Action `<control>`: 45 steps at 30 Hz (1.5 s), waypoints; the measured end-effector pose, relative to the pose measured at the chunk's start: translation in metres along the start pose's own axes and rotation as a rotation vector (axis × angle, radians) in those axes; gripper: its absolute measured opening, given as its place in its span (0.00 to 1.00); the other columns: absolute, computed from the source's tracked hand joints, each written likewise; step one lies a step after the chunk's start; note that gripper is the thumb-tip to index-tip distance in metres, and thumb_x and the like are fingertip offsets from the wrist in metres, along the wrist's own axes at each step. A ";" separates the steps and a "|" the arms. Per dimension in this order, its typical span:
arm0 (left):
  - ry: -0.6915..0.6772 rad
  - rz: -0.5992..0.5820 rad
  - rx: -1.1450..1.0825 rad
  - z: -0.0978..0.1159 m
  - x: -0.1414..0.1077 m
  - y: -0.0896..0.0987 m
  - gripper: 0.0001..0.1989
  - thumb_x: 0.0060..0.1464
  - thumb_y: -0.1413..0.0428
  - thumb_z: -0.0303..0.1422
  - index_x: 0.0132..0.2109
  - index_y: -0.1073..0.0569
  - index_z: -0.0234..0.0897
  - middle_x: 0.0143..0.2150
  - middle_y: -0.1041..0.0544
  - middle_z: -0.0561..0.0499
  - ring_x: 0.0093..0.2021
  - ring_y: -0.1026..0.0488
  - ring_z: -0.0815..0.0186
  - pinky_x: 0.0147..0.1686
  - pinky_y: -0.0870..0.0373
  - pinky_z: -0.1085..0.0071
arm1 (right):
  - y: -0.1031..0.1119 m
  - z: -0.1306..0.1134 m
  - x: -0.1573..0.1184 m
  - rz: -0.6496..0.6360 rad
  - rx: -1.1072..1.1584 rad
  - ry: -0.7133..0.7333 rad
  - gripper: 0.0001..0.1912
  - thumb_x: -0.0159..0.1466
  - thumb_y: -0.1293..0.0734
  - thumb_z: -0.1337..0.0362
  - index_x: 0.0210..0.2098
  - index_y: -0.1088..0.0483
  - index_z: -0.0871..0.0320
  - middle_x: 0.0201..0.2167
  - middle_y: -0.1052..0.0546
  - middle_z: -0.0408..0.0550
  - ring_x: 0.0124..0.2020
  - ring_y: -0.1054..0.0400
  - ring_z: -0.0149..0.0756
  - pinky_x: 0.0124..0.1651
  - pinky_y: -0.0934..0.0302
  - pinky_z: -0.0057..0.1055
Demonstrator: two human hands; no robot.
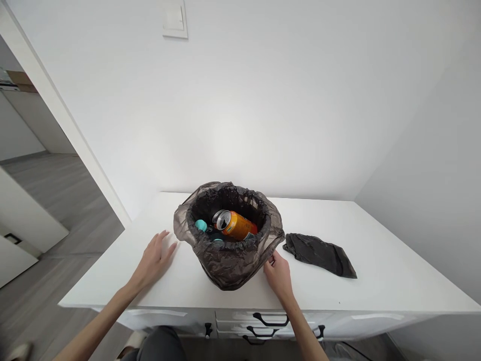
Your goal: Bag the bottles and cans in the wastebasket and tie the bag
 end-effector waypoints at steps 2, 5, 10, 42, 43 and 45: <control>-0.021 -0.015 0.065 -0.005 -0.008 -0.007 0.33 0.68 0.56 0.52 0.69 0.37 0.35 0.73 0.34 0.35 0.77 0.44 0.43 0.74 0.45 0.44 | 0.000 0.000 0.000 -0.005 -0.007 -0.009 0.13 0.58 0.39 0.52 0.27 0.33 0.54 0.22 0.28 0.46 0.34 0.33 0.45 0.37 0.40 0.33; -0.055 -0.032 0.108 -0.006 -0.012 -0.010 0.32 0.69 0.57 0.50 0.70 0.38 0.35 0.73 0.34 0.34 0.77 0.43 0.44 0.75 0.47 0.45 | 0.000 0.001 -0.001 -0.010 -0.008 -0.017 0.12 0.59 0.40 0.52 0.27 0.35 0.53 0.21 0.28 0.46 0.34 0.33 0.45 0.38 0.40 0.34; -0.072 -0.050 0.138 -0.005 -0.014 -0.010 0.31 0.69 0.57 0.48 0.71 0.39 0.37 0.74 0.34 0.36 0.77 0.43 0.47 0.75 0.46 0.45 | 0.000 0.005 -0.001 -0.003 0.000 -0.023 0.12 0.59 0.40 0.53 0.27 0.34 0.53 0.22 0.27 0.46 0.35 0.33 0.46 0.38 0.40 0.34; -0.151 0.028 0.195 -0.015 -0.015 -0.019 0.27 0.71 0.56 0.45 0.67 0.34 0.32 0.72 0.32 0.36 0.75 0.40 0.48 0.74 0.43 0.46 | 0.002 -0.002 -0.002 -0.008 -0.005 0.004 0.11 0.58 0.40 0.53 0.27 0.34 0.52 0.23 0.26 0.48 0.36 0.31 0.48 0.39 0.38 0.37; -0.152 0.028 0.194 -0.014 -0.015 -0.019 0.27 0.71 0.56 0.45 0.67 0.34 0.32 0.73 0.32 0.37 0.75 0.40 0.48 0.74 0.43 0.46 | 0.002 -0.002 -0.002 -0.010 -0.006 0.001 0.11 0.58 0.40 0.53 0.27 0.34 0.52 0.23 0.26 0.47 0.36 0.31 0.48 0.39 0.38 0.37; -0.147 0.026 0.193 -0.014 -0.014 -0.019 0.27 0.71 0.56 0.45 0.68 0.35 0.33 0.73 0.32 0.37 0.75 0.40 0.48 0.74 0.43 0.46 | 0.001 -0.001 -0.002 -0.018 -0.009 -0.007 0.11 0.58 0.40 0.52 0.27 0.34 0.52 0.22 0.27 0.47 0.36 0.31 0.49 0.40 0.38 0.37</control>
Point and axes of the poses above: each hand's wrist, its own x-axis towards the middle knuckle, its own y-axis out of the back of the hand, z = x × y, the point moved 6 cm from there along x, towards the middle knuckle
